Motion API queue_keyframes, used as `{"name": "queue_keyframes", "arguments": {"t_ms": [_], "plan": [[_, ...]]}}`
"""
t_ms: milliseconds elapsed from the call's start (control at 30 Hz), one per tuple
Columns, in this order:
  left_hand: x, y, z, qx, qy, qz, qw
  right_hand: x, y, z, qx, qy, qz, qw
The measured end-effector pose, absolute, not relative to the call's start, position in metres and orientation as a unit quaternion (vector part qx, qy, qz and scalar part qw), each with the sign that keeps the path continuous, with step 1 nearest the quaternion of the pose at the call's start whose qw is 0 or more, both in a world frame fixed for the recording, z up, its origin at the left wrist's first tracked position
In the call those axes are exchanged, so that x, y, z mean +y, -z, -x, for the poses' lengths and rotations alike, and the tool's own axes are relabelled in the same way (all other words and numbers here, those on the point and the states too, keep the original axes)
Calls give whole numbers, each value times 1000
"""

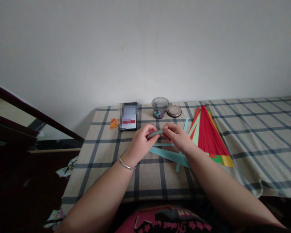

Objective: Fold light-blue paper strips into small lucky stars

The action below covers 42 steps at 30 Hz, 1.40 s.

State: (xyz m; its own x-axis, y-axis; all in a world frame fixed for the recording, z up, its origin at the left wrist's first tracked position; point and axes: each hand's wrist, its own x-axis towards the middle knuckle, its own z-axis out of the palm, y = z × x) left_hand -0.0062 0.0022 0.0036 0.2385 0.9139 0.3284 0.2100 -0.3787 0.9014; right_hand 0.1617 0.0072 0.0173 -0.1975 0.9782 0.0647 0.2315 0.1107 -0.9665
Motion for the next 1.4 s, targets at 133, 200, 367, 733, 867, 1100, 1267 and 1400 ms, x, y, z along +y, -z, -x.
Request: {"name": "queue_keyframes", "arguments": {"t_ms": [133,200,367,733,867,1100,1267,1400], "plan": [[2,-8,7,434,-481,-670,363,5,-20,-161,-587,-507,472,418],[2,-10,7,442,-489,-643,390,4,-20,-161,-564,-527,465,433],[4,-11,5,442,-525,-558,466,5,-19,-161,-538,-554,440,459],[4,-11,-2,402,-553,-378,624,4,-10,-154,-611,-505,386,471],[2,-14,-3,425,-538,-376,623,5,-7,-154,-599,-489,404,489],[4,-7,-1,435,-537,-460,559,7,-5,-155,-580,-466,454,490],[4,-7,5,461,-524,-589,407,5,-11,-158,-565,-491,454,483],[3,-8,8,452,-530,-648,309,4,-16,-160,-505,-552,458,480]]}}
